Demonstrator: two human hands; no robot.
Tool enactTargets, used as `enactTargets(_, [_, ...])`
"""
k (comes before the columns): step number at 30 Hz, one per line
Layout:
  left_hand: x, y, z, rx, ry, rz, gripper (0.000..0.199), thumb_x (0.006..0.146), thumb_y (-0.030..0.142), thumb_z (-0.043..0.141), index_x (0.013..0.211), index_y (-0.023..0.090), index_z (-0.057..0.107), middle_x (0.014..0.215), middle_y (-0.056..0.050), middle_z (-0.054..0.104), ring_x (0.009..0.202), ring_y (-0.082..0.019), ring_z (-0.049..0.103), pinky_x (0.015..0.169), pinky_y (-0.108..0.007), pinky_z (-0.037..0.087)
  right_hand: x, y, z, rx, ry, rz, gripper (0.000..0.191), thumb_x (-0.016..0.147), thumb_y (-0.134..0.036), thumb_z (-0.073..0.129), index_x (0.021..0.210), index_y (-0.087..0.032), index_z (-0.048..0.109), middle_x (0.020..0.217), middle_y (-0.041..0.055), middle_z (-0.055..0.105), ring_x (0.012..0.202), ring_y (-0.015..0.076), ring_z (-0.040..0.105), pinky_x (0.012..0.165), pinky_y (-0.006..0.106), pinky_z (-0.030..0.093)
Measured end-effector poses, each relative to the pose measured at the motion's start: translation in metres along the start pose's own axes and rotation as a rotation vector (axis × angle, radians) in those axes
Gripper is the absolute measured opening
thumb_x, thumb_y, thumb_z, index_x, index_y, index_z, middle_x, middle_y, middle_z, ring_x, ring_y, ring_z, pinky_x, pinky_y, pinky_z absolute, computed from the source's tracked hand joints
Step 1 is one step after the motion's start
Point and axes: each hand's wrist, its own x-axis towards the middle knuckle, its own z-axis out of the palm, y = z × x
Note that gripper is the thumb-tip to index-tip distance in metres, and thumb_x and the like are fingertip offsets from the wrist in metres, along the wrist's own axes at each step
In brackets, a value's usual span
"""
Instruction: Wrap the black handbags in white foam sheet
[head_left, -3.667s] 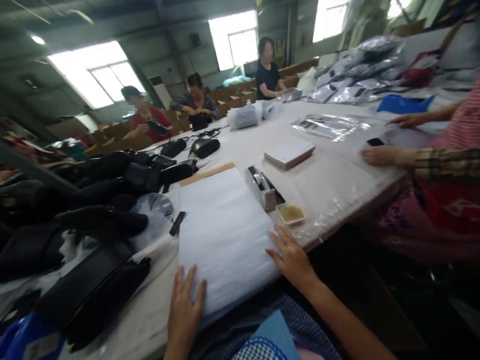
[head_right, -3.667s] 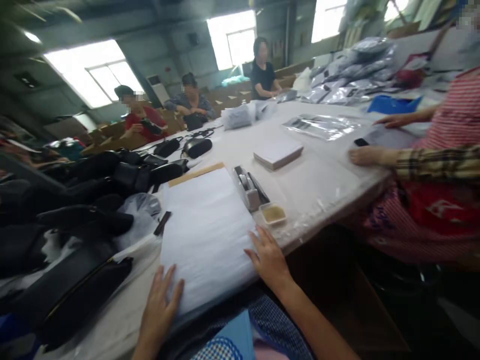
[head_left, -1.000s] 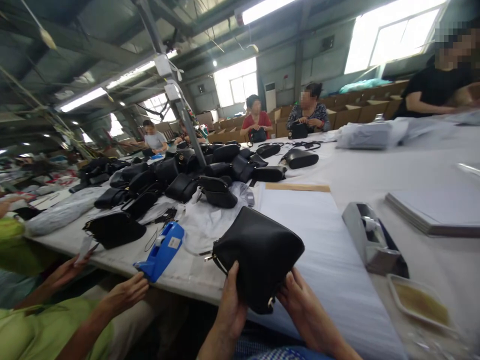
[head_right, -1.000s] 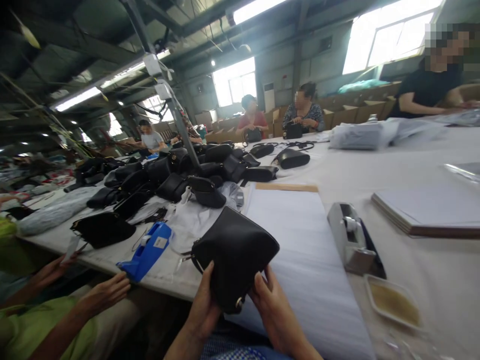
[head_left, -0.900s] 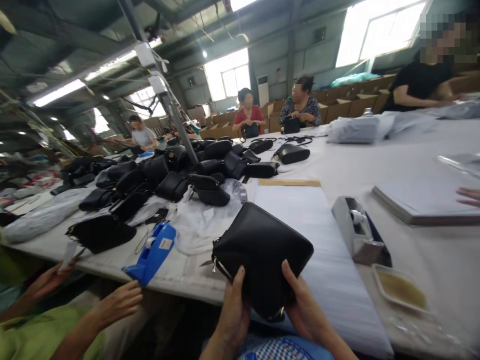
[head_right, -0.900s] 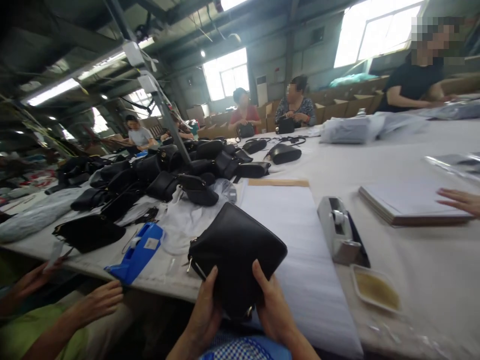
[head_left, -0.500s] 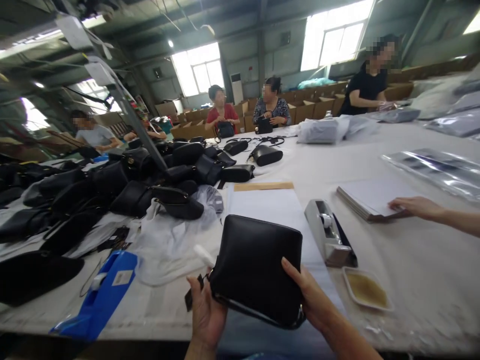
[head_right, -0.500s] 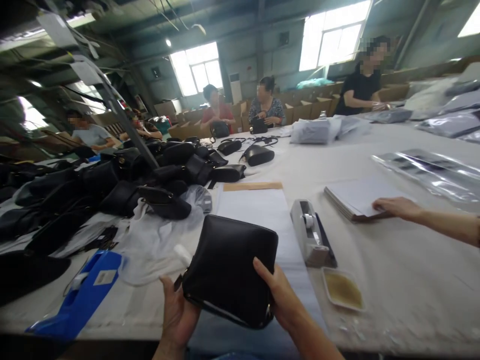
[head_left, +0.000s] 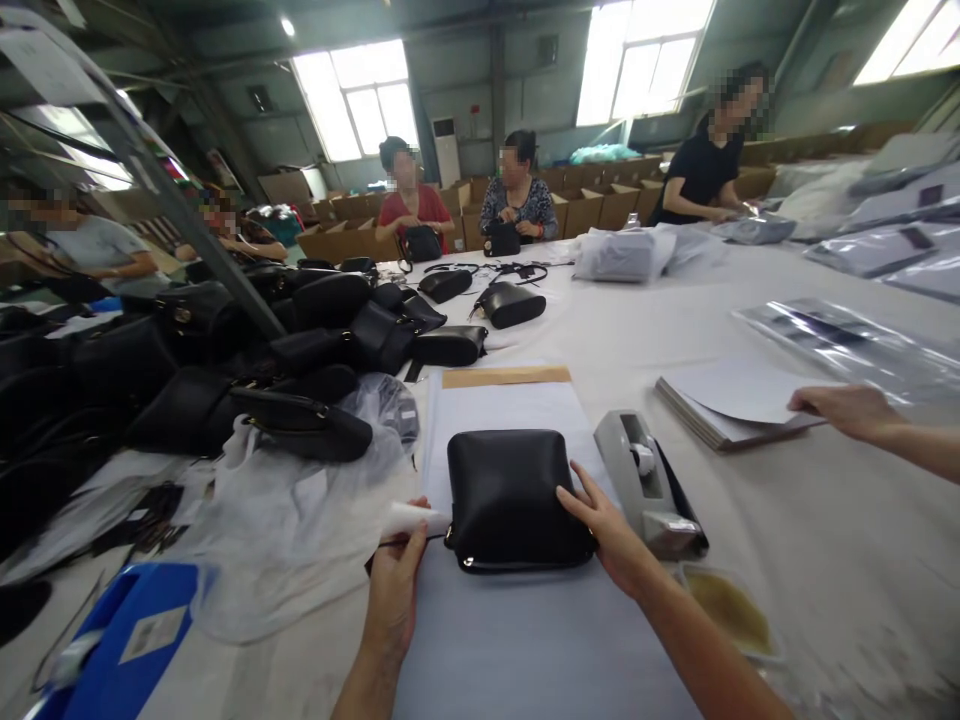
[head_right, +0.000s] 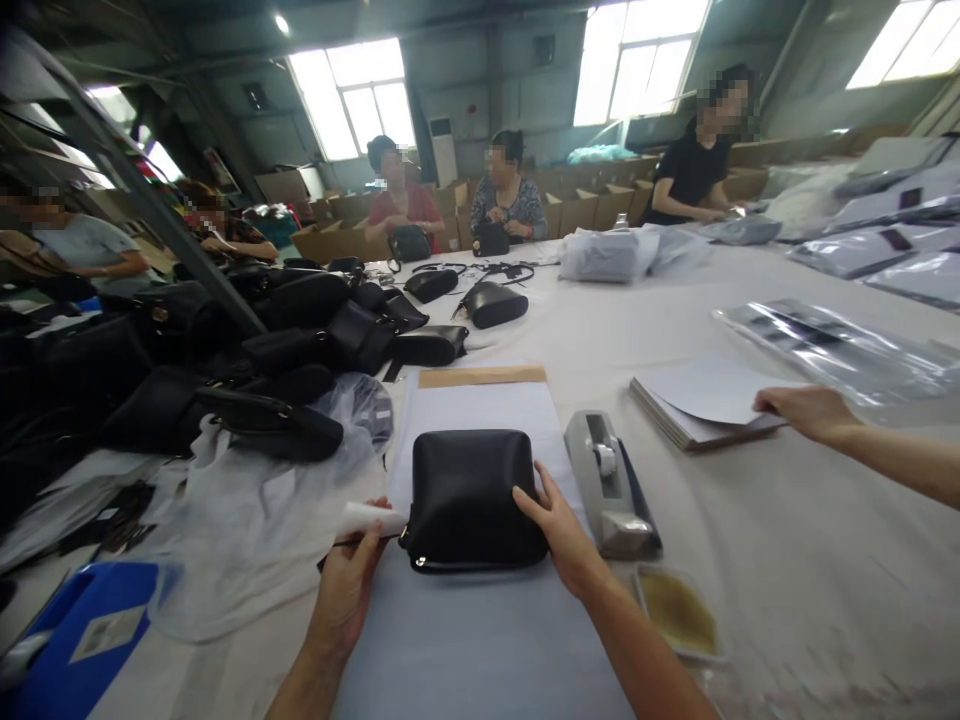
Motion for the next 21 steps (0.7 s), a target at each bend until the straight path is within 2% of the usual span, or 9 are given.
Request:
enactTargets(2, [0.007,-0.003,-0.011,0.26,0.012,0.066,0.054,0.073,0.044,0.077,0.119,0.02,0.062,0.126,-0.01,0.065,0.123,-0.028,0.057,0.112,-0.043,0.037,0.0,0.007,-0.003,-0.032,0.008,-0.039,0.09,0.078,-0.048,0.075,0.152,-0.028,0.027,0.147,0.0089,0.048,0.135,0.0235,0.045,0.114,0.041,0.035])
enactTargets(5, [0.02,0.002,-0.039,0.659,0.07,0.151,0.06,0.072,0.054,0.072,0.12,0.02,0.063,0.127,-0.012,0.066,0.127,-0.033,0.054,0.11,-0.045,0.038,0.001,0.016,-0.007,-0.072,-0.038,-0.117,0.083,0.08,-0.048,0.072,0.15,-0.028,0.031,0.149,0.008,0.046,0.134,0.0238,0.047,0.113,0.041,0.037])
enactTargets(7, [0.027,0.013,-0.062,0.81,0.039,0.049,0.059,0.073,0.065,0.062,0.105,0.017,0.07,0.114,-0.015,0.071,0.122,-0.037,0.057,0.101,-0.046,0.046,0.002,0.019,-0.008,-0.167,-0.013,-0.167,0.077,0.081,-0.048,0.07,0.147,-0.028,0.038,0.148,0.0076,0.047,0.13,0.0253,0.05,0.11,0.042,0.04])
enactTargets(10, [0.027,0.038,-0.091,0.91,-0.102,-0.164,0.062,0.075,0.073,0.05,0.084,0.018,0.075,0.098,-0.014,0.076,0.103,-0.036,0.068,0.082,-0.043,0.056,-0.004,0.02,-0.009,-0.432,0.134,-0.322,0.068,0.082,-0.046,0.067,0.142,-0.025,0.046,0.148,0.0095,0.045,0.13,0.0293,0.049,0.101,0.044,0.049])
enactTargets(12, [0.017,0.055,-0.095,1.165,-0.08,-0.151,0.055,0.074,0.072,0.052,0.08,0.023,0.076,0.09,-0.01,0.077,0.095,-0.038,0.07,0.078,-0.046,0.056,-0.018,0.017,-0.014,-0.63,0.22,-0.491,0.058,0.086,-0.041,0.062,0.14,-0.025,0.05,0.148,0.0085,0.045,0.132,0.0284,0.047,0.102,0.044,0.049])
enactTargets(14, [0.001,0.066,-0.084,1.392,0.057,0.012,0.05,0.075,0.071,0.051,0.086,0.029,0.076,0.091,-0.009,0.077,0.09,-0.041,0.069,0.075,-0.052,0.054,-0.04,0.014,-0.024,-0.825,0.305,-0.655,0.046,0.091,-0.034,0.055,0.136,-0.027,0.054,0.147,0.0056,0.047,0.134,0.025,0.045,0.11,0.043,0.041])
enactTargets(16, [-0.018,0.068,-0.058,1.35,0.055,0.319,0.045,0.08,0.066,0.048,0.098,0.033,0.073,0.112,-0.005,0.073,0.098,-0.038,0.068,0.08,-0.052,0.054,-0.064,0.014,-0.041,-1.022,0.416,-0.74,0.037,0.094,-0.032,0.051,0.13,-0.028,0.06,0.145,0.0035,0.05,0.136,0.024,0.042,0.116,0.043,0.032])
enactTargets(18, [-0.034,0.06,-0.024,1.186,-0.167,0.606,0.041,0.085,0.06,0.047,0.113,0.037,0.067,0.13,0.0,0.065,0.114,-0.032,0.062,0.094,-0.048,0.051,-0.087,0.019,-0.062,-1.209,0.553,-0.729,0.033,0.095,-0.034,0.049,0.123,-0.026,0.065,0.145,0.0039,0.051,0.14,0.0265,0.036,0.118,0.047,0.027])
enactTargets(21, [-0.04,0.038,0.025,1.036,-0.491,0.905,0.045,0.089,0.051,0.051,0.132,0.039,0.055,0.145,0.001,0.051,0.134,-0.029,0.047,0.113,-0.049,0.036,-0.112,0.035,-0.095,-1.424,0.747,-0.593,0.036,0.094,-0.041,0.051,0.12,-0.022,0.068,0.15,0.0088,0.044,0.145,0.0336,0.025,0.117,0.056,0.019])
